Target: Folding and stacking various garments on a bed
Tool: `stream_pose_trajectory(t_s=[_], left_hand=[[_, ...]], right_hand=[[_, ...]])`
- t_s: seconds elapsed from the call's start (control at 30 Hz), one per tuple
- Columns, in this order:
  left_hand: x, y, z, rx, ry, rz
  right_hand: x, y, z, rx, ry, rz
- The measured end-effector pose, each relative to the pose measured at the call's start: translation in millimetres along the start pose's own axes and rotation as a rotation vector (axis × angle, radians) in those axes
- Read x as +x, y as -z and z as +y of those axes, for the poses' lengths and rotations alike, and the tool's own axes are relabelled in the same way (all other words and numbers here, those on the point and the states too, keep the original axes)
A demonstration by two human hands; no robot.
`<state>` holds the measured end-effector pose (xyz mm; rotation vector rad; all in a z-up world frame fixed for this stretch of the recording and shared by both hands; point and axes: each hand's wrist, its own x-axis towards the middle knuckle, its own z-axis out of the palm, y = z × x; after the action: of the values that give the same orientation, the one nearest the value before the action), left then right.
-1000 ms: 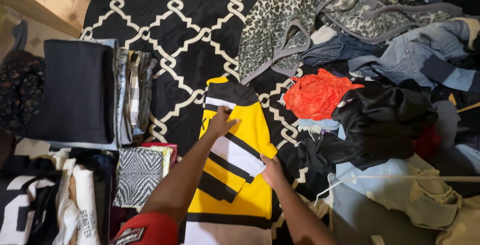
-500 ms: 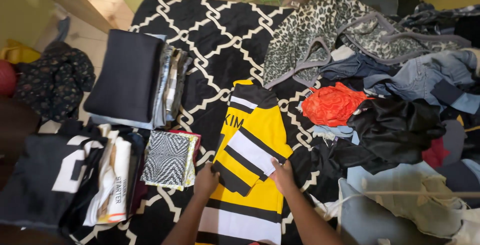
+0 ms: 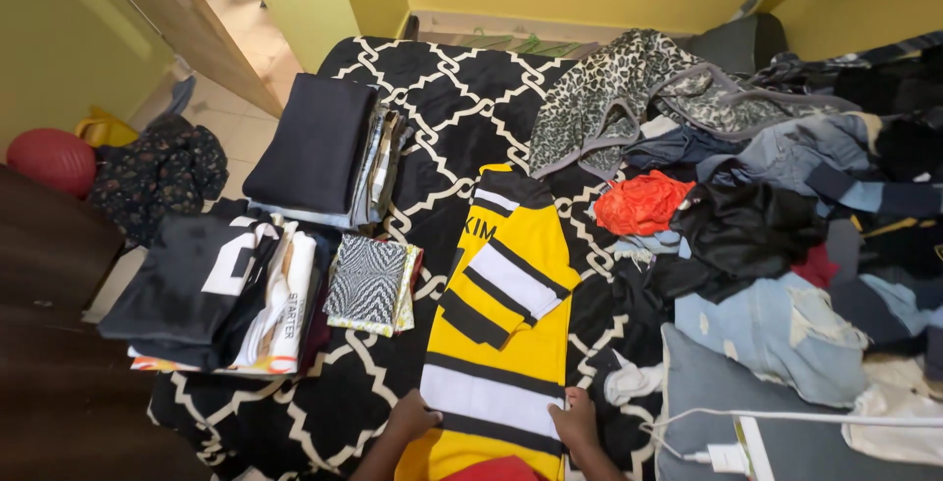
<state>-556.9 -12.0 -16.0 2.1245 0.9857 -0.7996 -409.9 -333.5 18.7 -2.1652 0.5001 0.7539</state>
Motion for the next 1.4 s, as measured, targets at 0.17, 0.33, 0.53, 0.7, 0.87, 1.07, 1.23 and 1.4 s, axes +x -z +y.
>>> stream_pose_trajectory(t_s=[0.17, 0.33, 0.53, 0.7, 0.87, 1.07, 1.23, 1.4], left_hand=[[-36.9, -8.2, -19.7, -0.318, -0.043, -0.023], [-48.3, -29.5, -63.4, -0.655, -0.091, -0.098], [-134.0, 9.3, -34.1, -0.788, 0.108, -0.334], [-167.7, 10.4, -28.8, -1.009, 0.132, -0.241], [-200.6, 32.2, -15.9, -1.053, 0.170, -0.258], [-212.8, 45.7, -32.2, -0.930, 0.202, -0.361], [-236.9, 99.1, 1.4, -0.942, 0.137, -0.413], [-243.3, 157.1, 74.9, -1.089, 0.102, -0.247]], right_hand=[[-54.9, 11.8, -3.2, 0.289, -0.241, -0.131], [-55.5, 4.3, 45.8, 0.516, -0.258, -0.371], [-105.4, 9.8, 29.4, 0.588, -0.377, -0.517], [-141.5, 27.1, 10.4, 0.708, -0.405, -0.439], [-149.9, 33.9, 19.3, 0.747, -0.408, -0.460], [-192.6, 45.1, 1.2, 0.673, -0.568, -0.454], [-181.9, 49.8, 8.5, 0.688, -0.542, -0.502], [-179.4, 83.8, -53.3, 0.769, -0.278, -0.528]])
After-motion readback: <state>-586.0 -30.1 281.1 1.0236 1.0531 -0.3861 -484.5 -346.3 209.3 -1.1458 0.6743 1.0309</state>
